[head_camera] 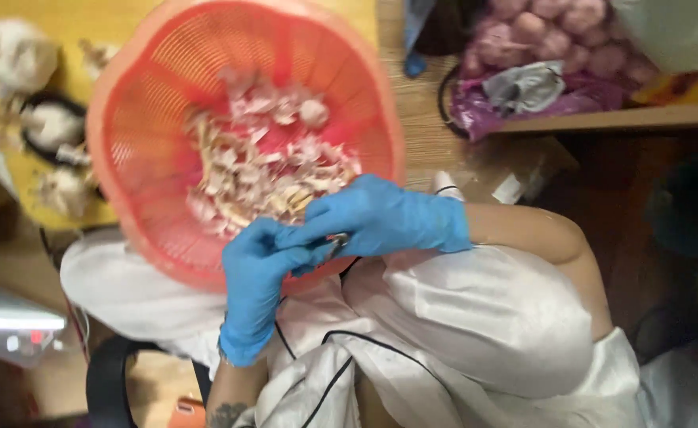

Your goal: A person wearing blue gloves peels garlic cloves using a small tool and places the peeled cloves into a red bowl.

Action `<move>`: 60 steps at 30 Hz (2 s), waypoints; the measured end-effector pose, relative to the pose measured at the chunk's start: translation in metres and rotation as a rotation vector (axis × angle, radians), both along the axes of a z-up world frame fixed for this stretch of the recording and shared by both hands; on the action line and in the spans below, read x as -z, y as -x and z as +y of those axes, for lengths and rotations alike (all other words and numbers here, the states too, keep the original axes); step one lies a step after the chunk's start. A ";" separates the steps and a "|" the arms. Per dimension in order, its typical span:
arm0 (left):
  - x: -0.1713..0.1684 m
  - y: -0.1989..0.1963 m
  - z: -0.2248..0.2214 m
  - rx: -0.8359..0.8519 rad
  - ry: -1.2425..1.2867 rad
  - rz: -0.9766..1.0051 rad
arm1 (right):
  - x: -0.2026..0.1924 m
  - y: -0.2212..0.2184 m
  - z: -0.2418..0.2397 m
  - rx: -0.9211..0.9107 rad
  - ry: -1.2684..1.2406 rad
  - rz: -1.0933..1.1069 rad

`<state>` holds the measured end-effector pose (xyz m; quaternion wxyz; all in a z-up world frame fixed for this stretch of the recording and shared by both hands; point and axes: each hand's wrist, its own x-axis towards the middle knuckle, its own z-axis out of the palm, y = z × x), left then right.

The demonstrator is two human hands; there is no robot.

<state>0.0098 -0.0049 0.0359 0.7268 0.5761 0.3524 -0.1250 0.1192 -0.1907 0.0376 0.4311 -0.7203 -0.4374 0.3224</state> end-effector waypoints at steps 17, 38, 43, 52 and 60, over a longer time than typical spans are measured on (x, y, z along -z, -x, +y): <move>0.000 -0.004 -0.017 0.053 0.057 -0.259 | 0.036 0.005 0.024 0.034 -0.003 0.002; 0.020 0.012 0.034 0.193 -0.227 -0.286 | -0.083 -0.119 -0.067 0.457 0.181 -0.148; 0.005 0.008 0.035 0.322 -0.336 -0.262 | -0.087 -0.135 -0.007 0.299 0.547 -0.186; 0.004 -0.006 0.034 0.599 -0.761 -0.212 | -0.096 -0.137 0.024 0.598 0.224 0.025; 0.087 -0.017 0.020 1.131 -1.127 -0.104 | -0.073 -0.059 0.022 0.523 0.020 0.345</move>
